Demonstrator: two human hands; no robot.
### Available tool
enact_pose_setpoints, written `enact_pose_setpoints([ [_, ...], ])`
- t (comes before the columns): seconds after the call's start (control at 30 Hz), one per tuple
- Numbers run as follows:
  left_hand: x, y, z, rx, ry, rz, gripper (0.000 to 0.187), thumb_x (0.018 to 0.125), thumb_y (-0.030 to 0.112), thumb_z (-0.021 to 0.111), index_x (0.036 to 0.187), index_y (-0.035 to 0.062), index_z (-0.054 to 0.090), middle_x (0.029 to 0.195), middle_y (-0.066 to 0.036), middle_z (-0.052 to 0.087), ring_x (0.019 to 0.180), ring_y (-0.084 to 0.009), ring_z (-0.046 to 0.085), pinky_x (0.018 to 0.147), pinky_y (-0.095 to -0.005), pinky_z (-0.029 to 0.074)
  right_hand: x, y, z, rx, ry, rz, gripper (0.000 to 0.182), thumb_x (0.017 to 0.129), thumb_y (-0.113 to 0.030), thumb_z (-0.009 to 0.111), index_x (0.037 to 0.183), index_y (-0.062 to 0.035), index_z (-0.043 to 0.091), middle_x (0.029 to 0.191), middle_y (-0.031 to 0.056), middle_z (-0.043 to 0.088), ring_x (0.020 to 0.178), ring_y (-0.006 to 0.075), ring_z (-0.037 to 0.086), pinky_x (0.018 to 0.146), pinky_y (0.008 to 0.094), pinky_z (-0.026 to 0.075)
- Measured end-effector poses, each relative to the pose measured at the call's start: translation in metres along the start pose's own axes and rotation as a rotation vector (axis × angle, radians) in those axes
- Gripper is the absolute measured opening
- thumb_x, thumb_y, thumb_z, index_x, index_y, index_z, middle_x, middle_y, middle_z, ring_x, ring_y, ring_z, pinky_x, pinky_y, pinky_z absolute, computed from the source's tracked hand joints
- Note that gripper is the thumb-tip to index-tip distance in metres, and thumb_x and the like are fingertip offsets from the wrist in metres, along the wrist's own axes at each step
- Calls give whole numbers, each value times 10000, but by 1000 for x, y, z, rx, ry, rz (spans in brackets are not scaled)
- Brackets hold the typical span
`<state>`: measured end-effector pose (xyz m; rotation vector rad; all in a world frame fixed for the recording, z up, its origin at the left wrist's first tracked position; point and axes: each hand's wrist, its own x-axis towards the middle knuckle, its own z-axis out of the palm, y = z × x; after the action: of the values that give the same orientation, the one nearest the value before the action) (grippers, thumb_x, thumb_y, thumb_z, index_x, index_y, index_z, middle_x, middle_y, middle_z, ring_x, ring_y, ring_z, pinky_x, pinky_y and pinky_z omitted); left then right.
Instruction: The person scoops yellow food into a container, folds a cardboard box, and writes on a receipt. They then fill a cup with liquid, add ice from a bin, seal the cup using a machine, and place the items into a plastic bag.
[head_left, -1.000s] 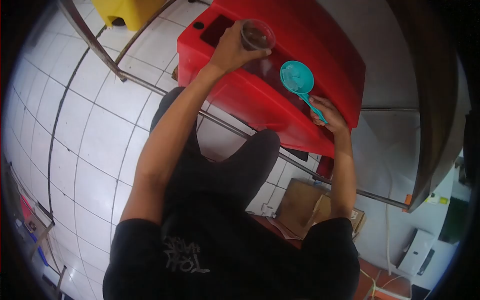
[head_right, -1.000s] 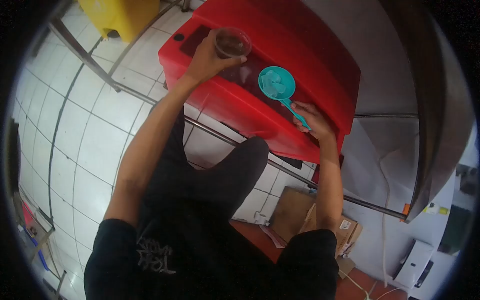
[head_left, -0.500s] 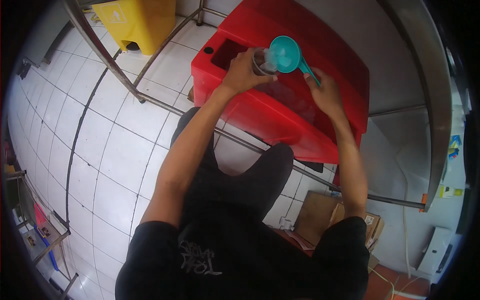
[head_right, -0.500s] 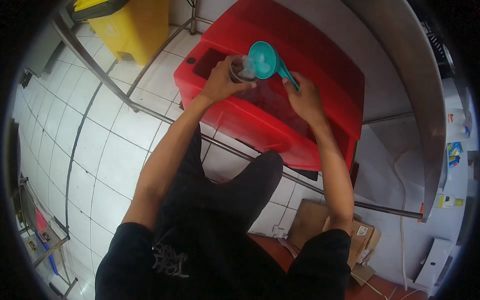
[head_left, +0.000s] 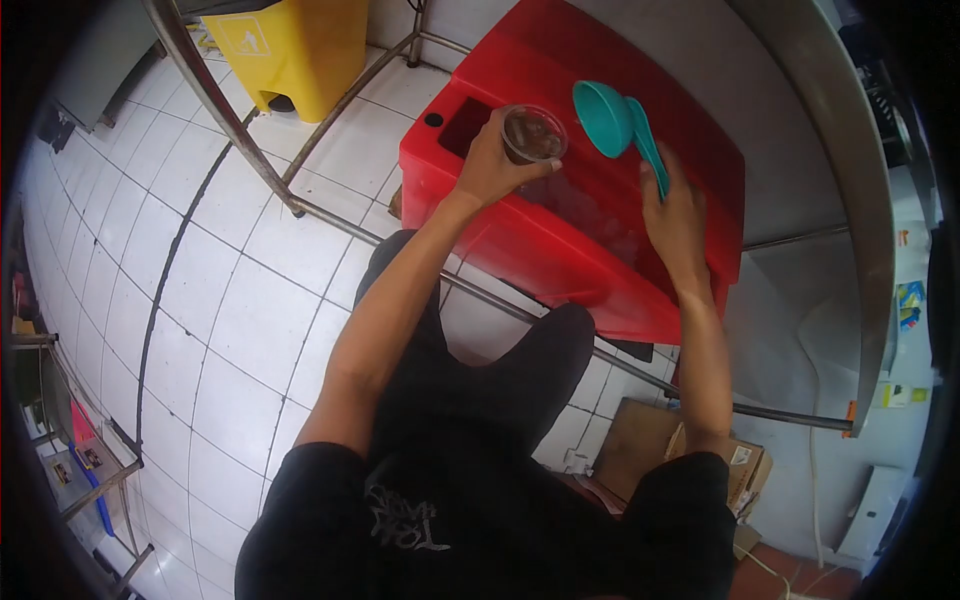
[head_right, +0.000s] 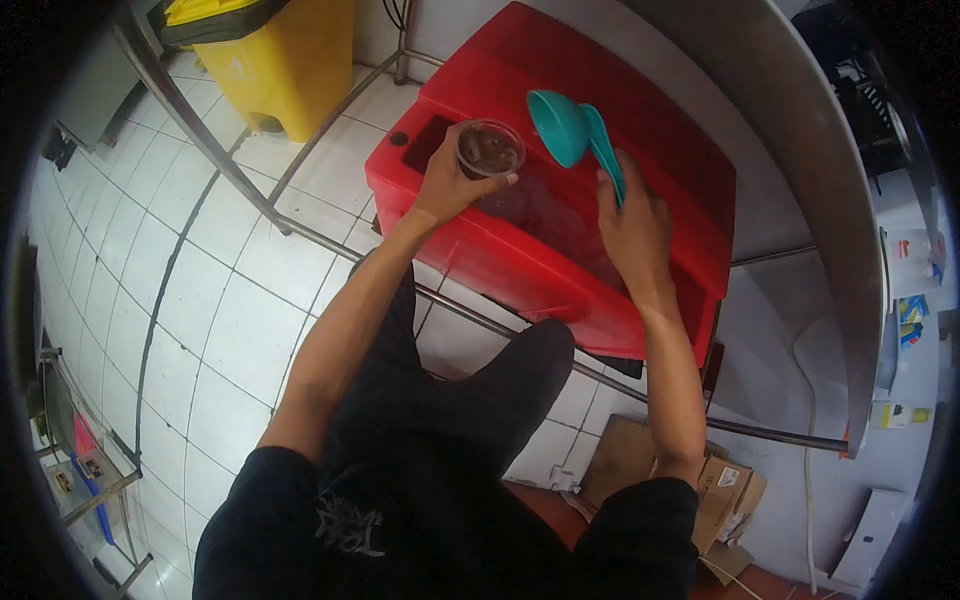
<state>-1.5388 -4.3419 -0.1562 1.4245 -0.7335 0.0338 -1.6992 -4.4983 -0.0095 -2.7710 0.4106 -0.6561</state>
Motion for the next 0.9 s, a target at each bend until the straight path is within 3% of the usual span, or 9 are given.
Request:
enact_pose_setpoints([
  [0.07,0,5,-1,-45,16,0,855,671,306,900,1330,14,440,1213,-147,593,1155,-253,592,1004,-368,473,-8,25,-6,-64,-61,2,347,954,-235,572,1241,-42,587,860,231,674,815,425,662,696,501,505],
  [0.2,0,8,-5,-34,33,-15,863,671,309,900,1332,12,431,1223,-145,585,1158,-253,591,1006,-369,472,-34,75,7,-232,-294,-55,353,933,-301,598,1178,-50,640,885,214,681,780,442,655,733,515,523],
  [0.37,0,3,-3,-14,45,11,856,675,296,898,1335,16,430,1226,-149,582,1168,-259,586,1007,-370,470,-48,125,42,-295,-173,-61,444,892,-416,669,1138,-46,662,984,170,666,921,379,641,805,456,534],
  [0.43,-1,3,-3,-15,55,12,882,663,323,900,1337,13,422,1237,-166,574,1177,-289,580,1006,-391,469,-38,140,45,734,-266,981,551,921,-442,650,1230,8,578,1159,186,609,1151,327,569,917,459,520],
  [0.47,-1,3,-2,-15,61,12,909,651,351,903,1339,10,415,1248,-182,565,1186,-319,575,1006,-413,468,-33,144,51,737,-261,971,551,921,-442,650,1230,8,578,1159,186,609,1151,327,569,917,459,520],
  [0.53,-3,4,-1,-33,59,7,911,650,347,904,1342,17,412,1257,-183,559,1187,-320,574,1009,-414,465,-31,156,66,1791,89,1334,828,871,-433,722,1452,-41,280,1408,207,446,1242,357,520,1033,503,464],
  [0.67,-9,31,-4,-29,59,3,892,649,316,908,1339,33,420,1276,-186,545,1188,-305,570,1018,-408,459,-20,226,119,1974,428,1089,1001,835,-381,775,1491,-49,96,1501,208,307,1266,413,487,1080,527,428],
  [0.73,-21,58,-14,-43,41,1,888,646,300,911,1338,34,423,1280,-177,543,1194,-291,564,1021,-402,457,-15,225,129,1805,629,1178,892,848,-363,766,1471,-36,217,1463,201,380,1257,396,498,1070,534,436],
  [0.9,-55,106,-54,-112,-39,-61,894,635,267,919,1343,29,427,1282,-147,543,1216,-255,545,1033,-385,443,-38,214,95,1961,577,1263,545,930,-311,676,1360,-67,447,1392,192,465,1251,364,508,1065,533,446],
])
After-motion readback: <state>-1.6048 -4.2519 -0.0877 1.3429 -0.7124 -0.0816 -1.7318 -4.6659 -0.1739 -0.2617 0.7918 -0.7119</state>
